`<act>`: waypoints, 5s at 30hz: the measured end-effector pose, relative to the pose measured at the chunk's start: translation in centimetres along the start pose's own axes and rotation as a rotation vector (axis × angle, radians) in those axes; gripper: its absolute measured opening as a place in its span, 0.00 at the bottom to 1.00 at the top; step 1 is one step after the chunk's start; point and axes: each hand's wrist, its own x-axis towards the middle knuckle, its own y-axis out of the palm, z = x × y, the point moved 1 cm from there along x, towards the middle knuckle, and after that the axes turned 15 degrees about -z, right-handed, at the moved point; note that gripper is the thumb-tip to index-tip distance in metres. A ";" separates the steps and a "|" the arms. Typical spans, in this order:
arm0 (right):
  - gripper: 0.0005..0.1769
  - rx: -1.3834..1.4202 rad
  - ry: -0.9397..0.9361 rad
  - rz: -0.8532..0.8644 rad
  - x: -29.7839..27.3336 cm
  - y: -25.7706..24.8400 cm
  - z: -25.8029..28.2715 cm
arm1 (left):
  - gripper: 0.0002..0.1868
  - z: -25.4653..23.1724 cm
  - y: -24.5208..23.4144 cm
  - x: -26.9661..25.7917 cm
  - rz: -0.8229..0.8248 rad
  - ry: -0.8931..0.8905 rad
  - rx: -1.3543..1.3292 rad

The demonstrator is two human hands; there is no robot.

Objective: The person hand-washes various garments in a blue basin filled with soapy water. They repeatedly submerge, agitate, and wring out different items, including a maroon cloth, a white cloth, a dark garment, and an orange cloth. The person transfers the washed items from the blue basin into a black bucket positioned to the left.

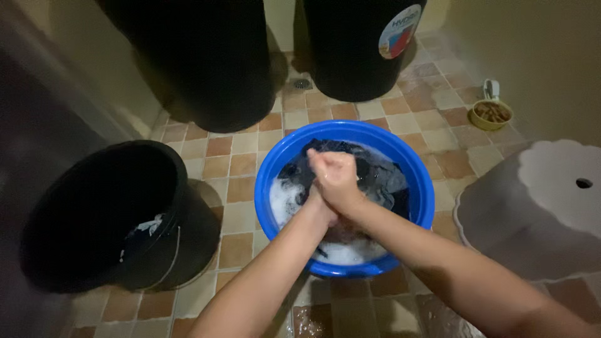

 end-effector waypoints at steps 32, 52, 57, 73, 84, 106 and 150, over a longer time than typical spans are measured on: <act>0.22 0.239 0.659 0.116 5.4 -10.5 -1.3 | 0.20 -11.7 3.8 -7.8 0.012 0.404 0.258; 0.27 -0.324 -0.186 -0.116 4.0 -2.7 -6.0 | 0.16 -0.7 1.9 -3.0 -0.190 0.081 0.155; 0.31 -0.685 -0.397 -0.065 7.7 -10.8 -14.4 | 0.19 -6.1 3.9 -8.5 -0.019 0.227 0.484; 0.42 0.006 0.982 0.400 -0.3 -9.7 -5.5 | 0.34 -10.8 6.1 -10.1 0.116 0.295 0.463; 0.22 -0.098 0.238 0.056 2.0 -11.0 -9.8 | 0.33 -12.7 3.4 -10.1 0.046 0.345 0.406; 0.30 -0.436 0.447 0.446 3.8 -10.0 -4.9 | 0.25 -8.6 2.2 -8.3 -0.187 0.413 0.742; 0.30 -1.039 0.158 1.326 -10.6 -11.6 -20.2 | 0.13 1.3 -12.9 -0.3 0.207 0.367 2.409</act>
